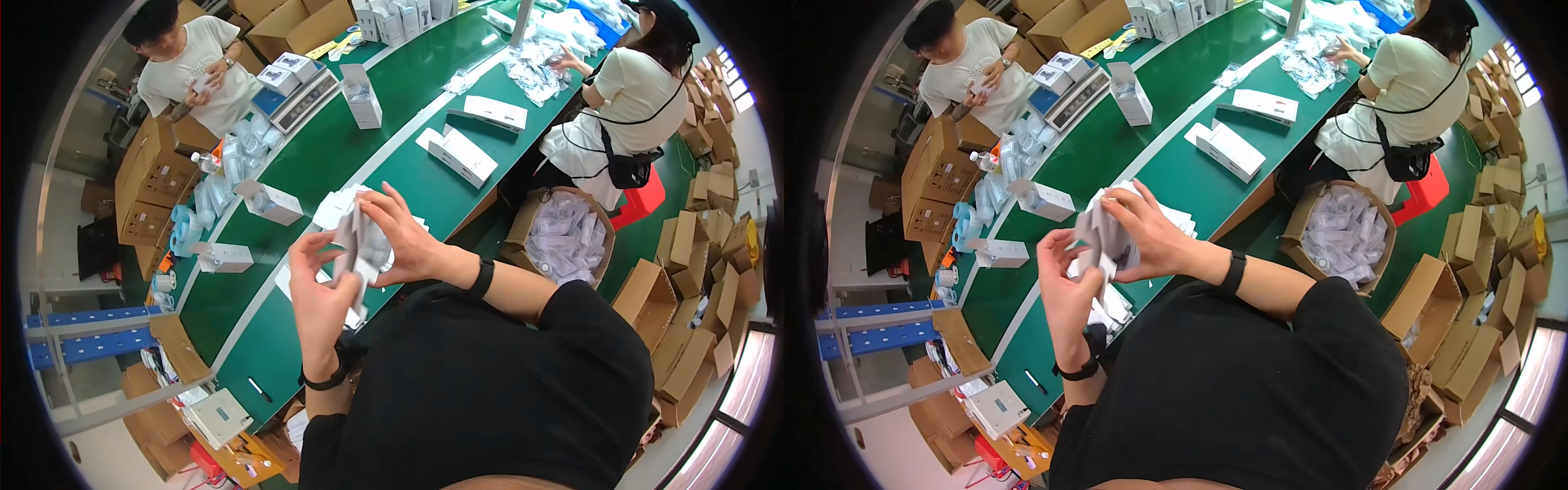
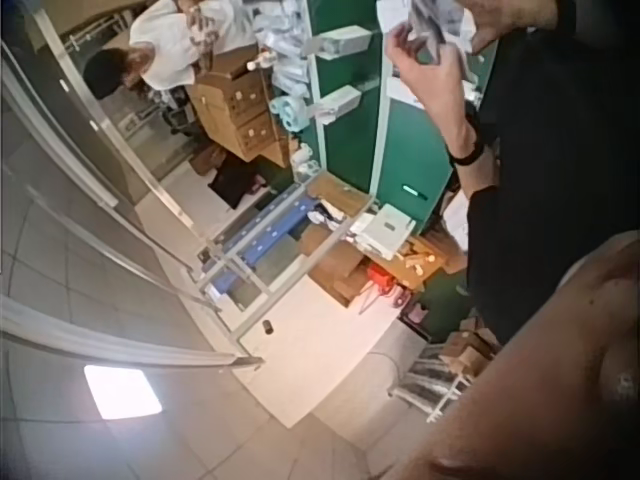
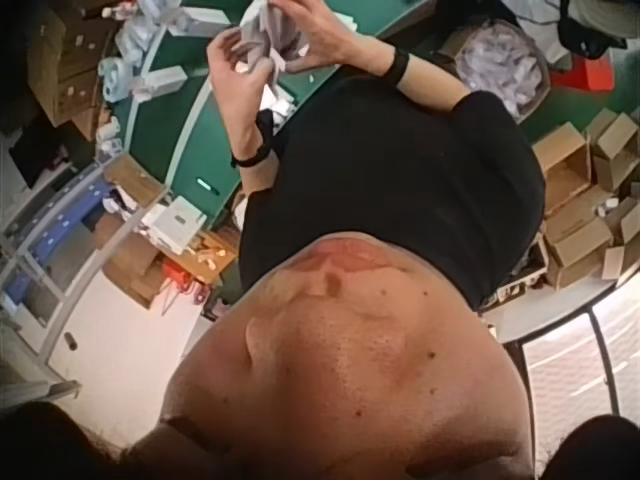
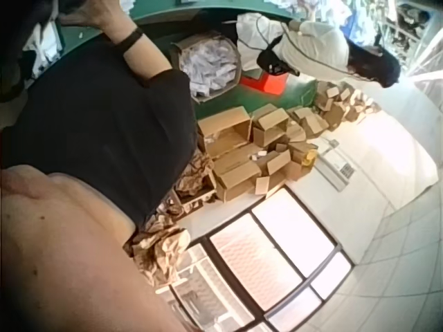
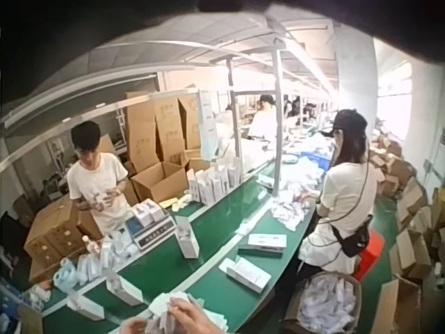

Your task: The recorder is seen assembling and packaging products into boxes along with instruction manuals on a factory assembly line.

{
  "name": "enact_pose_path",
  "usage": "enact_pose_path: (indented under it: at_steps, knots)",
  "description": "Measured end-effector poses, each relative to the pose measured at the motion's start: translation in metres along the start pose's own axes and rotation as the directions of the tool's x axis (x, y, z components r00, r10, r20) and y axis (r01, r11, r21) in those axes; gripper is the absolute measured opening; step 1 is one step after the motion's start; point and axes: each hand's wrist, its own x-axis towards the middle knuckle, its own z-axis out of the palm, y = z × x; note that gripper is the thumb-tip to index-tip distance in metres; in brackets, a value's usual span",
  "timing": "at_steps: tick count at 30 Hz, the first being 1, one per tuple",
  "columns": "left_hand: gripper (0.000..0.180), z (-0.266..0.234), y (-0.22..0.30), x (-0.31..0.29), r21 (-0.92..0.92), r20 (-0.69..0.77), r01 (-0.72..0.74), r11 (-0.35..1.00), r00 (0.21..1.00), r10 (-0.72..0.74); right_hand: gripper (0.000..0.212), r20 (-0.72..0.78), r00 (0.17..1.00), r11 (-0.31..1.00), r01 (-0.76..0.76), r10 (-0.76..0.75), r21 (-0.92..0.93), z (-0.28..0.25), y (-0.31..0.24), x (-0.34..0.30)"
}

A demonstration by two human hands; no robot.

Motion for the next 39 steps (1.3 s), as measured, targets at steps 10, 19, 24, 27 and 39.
enact_pose_path:
  at_steps: [10, 19, 24, 27, 39]
  knots:
    - [0.064, -0.031, -0.066, 0.014, 0.133, -0.177, -0.012, 0.991, 0.984, 0.035, 0.113, 0.147, 0.989, 0.984, -0.06, 0.034, 0.17, 0.021, -0.009, 0.004]
    - [0.069, -0.034, -0.099, 0.016, -0.059, -0.127, -0.521, 0.852, 0.85, 0.511, 0.077, -0.028, 0.996, 0.896, -0.059, 0.08, 0.441, 0.004, -0.042, 0.023]
    - [0.063, -0.007, -0.077, 0.015, -0.065, 0.01, -0.539, 0.84, 0.841, 0.541, 0.052, 0.219, 0.838, 0.556, -0.504, 0.499, 0.661, 0.004, -0.032, 0.007]
    - [0.051, 0.019, -0.087, 0.019, -0.321, -0.002, -0.173, 0.931, 0.983, 0.182, 0.05, 0.05, 0.876, 0.738, -0.433, 0.479, 0.518, 0.007, -0.03, 0.009]
    - [0.039, 0.029, -0.095, 0.027, -0.134, 0.019, -0.335, 0.933, 0.94, 0.341, 0.052, 0.098, 0.822, 0.596, -0.484, 0.561, 0.641, 0.011, -0.014, 0.001]
